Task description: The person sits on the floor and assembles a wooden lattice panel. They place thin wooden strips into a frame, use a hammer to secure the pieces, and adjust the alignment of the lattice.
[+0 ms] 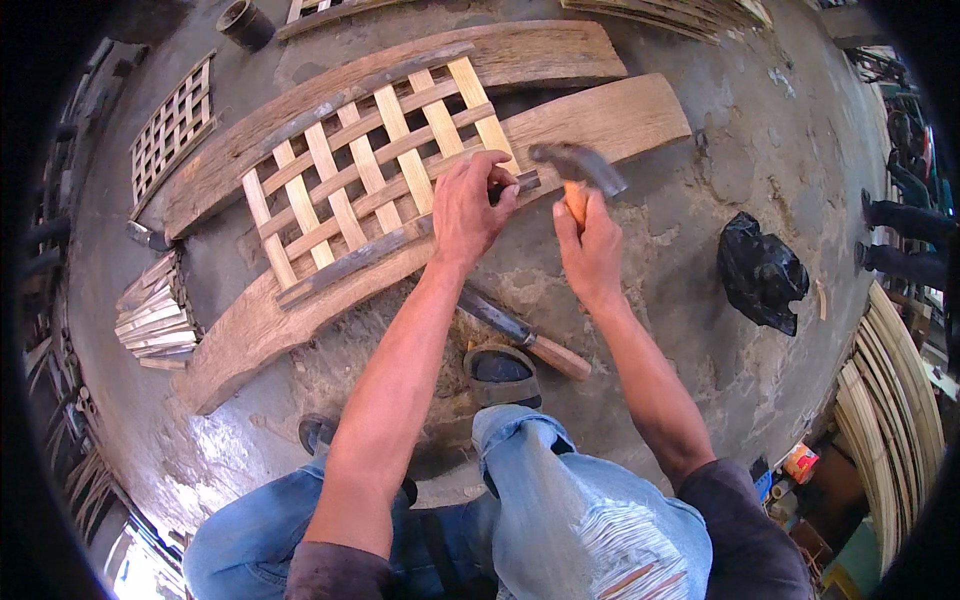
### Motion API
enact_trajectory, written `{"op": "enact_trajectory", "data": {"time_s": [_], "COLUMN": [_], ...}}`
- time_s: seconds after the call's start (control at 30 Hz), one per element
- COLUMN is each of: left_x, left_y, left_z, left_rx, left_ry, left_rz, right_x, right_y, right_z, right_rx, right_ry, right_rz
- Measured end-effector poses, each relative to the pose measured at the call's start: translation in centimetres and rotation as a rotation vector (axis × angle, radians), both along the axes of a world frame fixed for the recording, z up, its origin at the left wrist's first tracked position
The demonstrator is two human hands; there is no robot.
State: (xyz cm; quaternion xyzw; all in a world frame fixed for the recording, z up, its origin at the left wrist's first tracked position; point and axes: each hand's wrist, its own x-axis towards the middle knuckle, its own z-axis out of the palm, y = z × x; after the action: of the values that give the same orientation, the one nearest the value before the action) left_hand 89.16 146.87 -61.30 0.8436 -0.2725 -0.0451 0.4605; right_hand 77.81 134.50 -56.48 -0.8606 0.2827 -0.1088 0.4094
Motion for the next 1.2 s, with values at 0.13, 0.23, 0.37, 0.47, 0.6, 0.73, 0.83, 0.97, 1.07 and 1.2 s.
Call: {"op": "enact_trajectory", "data": {"time_s": [0.13, 0.23, 0.37, 0.47, 0.6, 0.73, 0.83, 0.97, 1.07, 1.2], "left_x": [0.1, 0.5, 0.6, 1.0, 1.3, 1.0, 0.9, 0.7, 0.8, 0.8], "left_y": [0.3, 0.4, 1.1, 2.2, 2.7, 2.3, 2.2, 2.2, 2.2, 2.2], "left_z": [0.1, 0.4, 0.8, 0.9, 1.0, 0.7, 0.7, 0.8, 0.7, 0.4], "left_rx": [-0.038, -0.089, -0.154, -0.031, 0.059, 0.084, 0.093, 0.131, 0.158, 0.143], "left_ry": [0.037, 0.101, 0.149, 0.081, -0.032, -0.126, -0.109, -0.144, -0.102, -0.118], "left_rz": [-0.029, -0.062, -0.052, -0.065, -0.079, -0.067, -0.061, -0.06, -0.074, -0.067], "right_x": [2.6, 3.8, 3.6, 3.5, 3.7, 3.7, 3.8, 3.8, 3.7, 3.6], "right_y": [-0.5, -0.9, -1.0, -0.8, -0.4, -0.5, -0.2, 0.1, 0.2, 0.3], "right_z": [-0.9, -2.2, -4.5, -4.9, -4.4, -4.0, -3.4, -3.2, -3.8, -3.9], "right_rx": [0.031, 0.082, -0.038, 0.014, 0.066, 0.005, 0.034, 0.063, 0.063, 0.025], "right_ry": [-0.045, -0.018, -0.05, -0.085, -0.044, -0.018, 0.023, 0.034, 0.007, 0.02], "right_rz": [-0.08, -0.096, -0.064, -0.091, -0.118, -0.145, -0.188, -0.19, -0.196, -0.196]}}
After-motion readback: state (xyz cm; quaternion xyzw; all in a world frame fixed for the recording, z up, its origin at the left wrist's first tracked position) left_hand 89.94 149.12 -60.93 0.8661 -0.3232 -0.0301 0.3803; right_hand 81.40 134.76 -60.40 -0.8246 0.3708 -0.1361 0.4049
